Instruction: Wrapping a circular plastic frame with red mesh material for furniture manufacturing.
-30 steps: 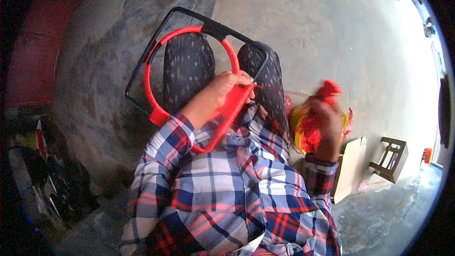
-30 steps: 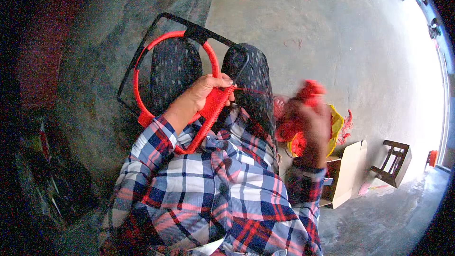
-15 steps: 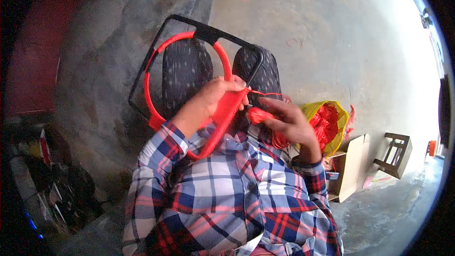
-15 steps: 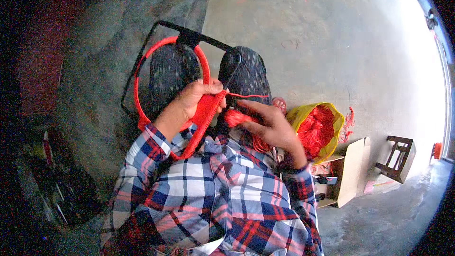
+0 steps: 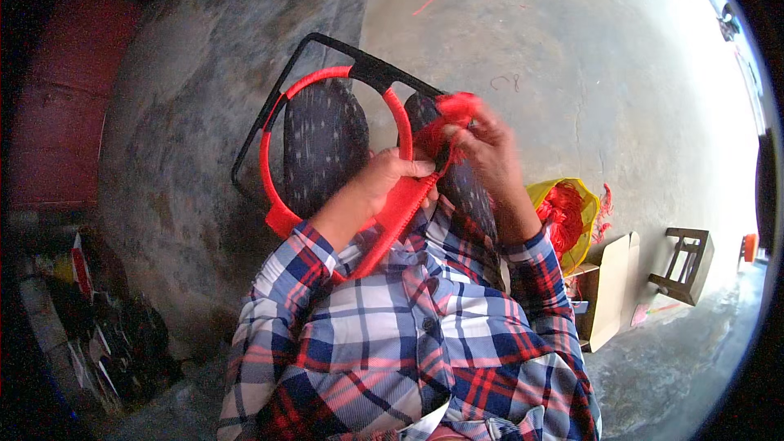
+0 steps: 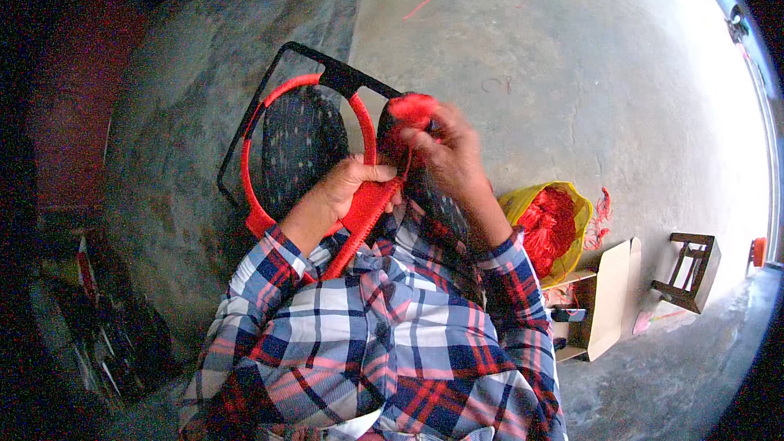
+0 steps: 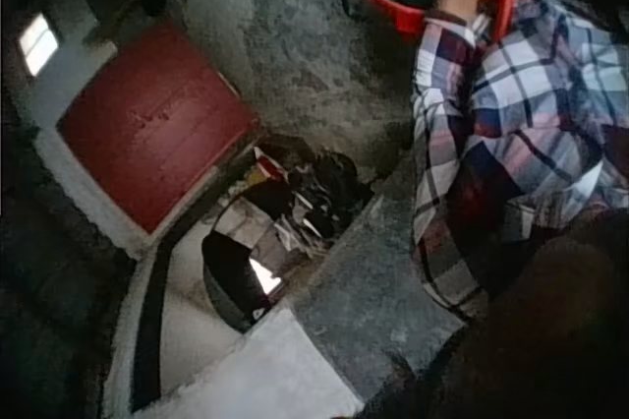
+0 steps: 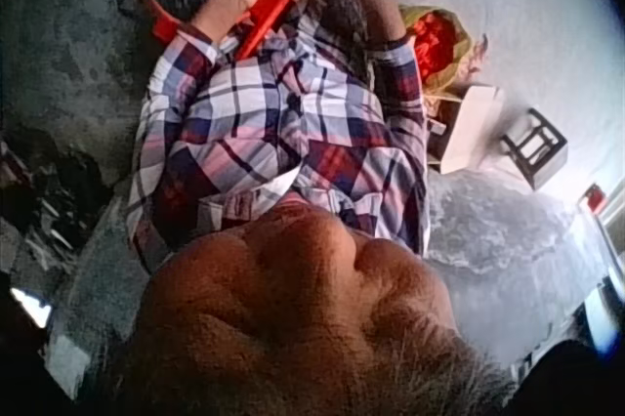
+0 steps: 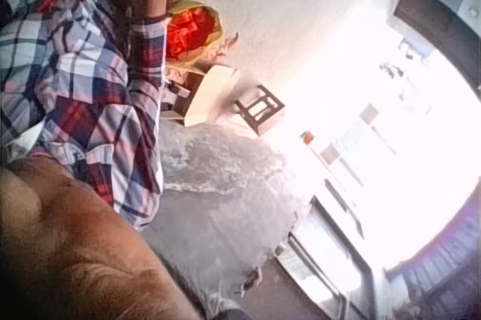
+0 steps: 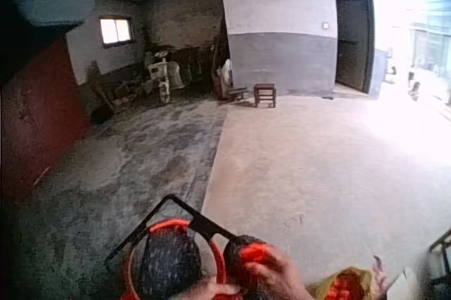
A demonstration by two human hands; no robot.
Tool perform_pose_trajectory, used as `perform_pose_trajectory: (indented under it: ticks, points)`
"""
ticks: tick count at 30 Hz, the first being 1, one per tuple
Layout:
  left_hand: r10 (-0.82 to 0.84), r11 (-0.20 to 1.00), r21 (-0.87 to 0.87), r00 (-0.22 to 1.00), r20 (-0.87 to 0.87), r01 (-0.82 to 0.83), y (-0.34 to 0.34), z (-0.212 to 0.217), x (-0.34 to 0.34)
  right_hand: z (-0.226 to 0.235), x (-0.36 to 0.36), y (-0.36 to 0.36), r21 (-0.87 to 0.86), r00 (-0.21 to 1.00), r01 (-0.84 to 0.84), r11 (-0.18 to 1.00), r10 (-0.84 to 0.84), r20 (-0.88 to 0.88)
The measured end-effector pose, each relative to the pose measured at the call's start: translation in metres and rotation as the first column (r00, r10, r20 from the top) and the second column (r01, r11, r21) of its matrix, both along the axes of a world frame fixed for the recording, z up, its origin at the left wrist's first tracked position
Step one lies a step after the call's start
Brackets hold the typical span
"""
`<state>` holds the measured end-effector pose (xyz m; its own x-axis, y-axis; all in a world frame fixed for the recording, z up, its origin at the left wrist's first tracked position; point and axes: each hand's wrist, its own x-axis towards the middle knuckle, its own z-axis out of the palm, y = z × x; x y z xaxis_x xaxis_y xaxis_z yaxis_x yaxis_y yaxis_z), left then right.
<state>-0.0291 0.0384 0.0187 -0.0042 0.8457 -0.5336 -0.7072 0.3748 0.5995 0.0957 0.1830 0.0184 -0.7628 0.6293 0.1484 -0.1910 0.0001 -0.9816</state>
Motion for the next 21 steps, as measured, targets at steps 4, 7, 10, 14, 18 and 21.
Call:
perform_pose_trajectory:
  ticks: [4,7,10,14,18,21]
  points:
    - [0.11,0.993,-0.039,0.99,-0.093,-0.114,-0.003,-0.008,-0.001,0.038,0.035,0.013,0.44,0.966,0.047,0.897,-0.154,0.21]
    - [0.125,0.992,-0.022,0.989,-0.074,-0.127,-0.008,-0.006,-0.012,0.017,0.074,0.022,0.419,0.768,-0.442,0.793,0.093,0.634]
    - [0.194,0.981,-0.013,0.98,-0.05,-0.195,-0.011,-0.006,-0.015,-0.007,0.122,0.026,0.042,0.664,-0.457,0.889,0.309,0.681]
    - [0.193,0.981,-0.007,0.981,-0.025,-0.193,-0.013,-0.008,-0.018,-0.027,0.178,0.021,-0.587,0.944,0.211,0.782,-0.32,-0.086]
    - [0.171,0.985,0.009,0.984,-0.047,-0.171,-0.01,-0.016,-0.017,-0.102,0.262,0.078,-0.714,0.793,-0.116,0.69,-0.369,-0.485]
    - [0.182,0.983,-0.001,0.982,-0.04,-0.182,-0.012,-0.013,-0.015,-0.025,0.149,0.018,-0.494,0.617,0.718,0.491,-0.777,0.123]
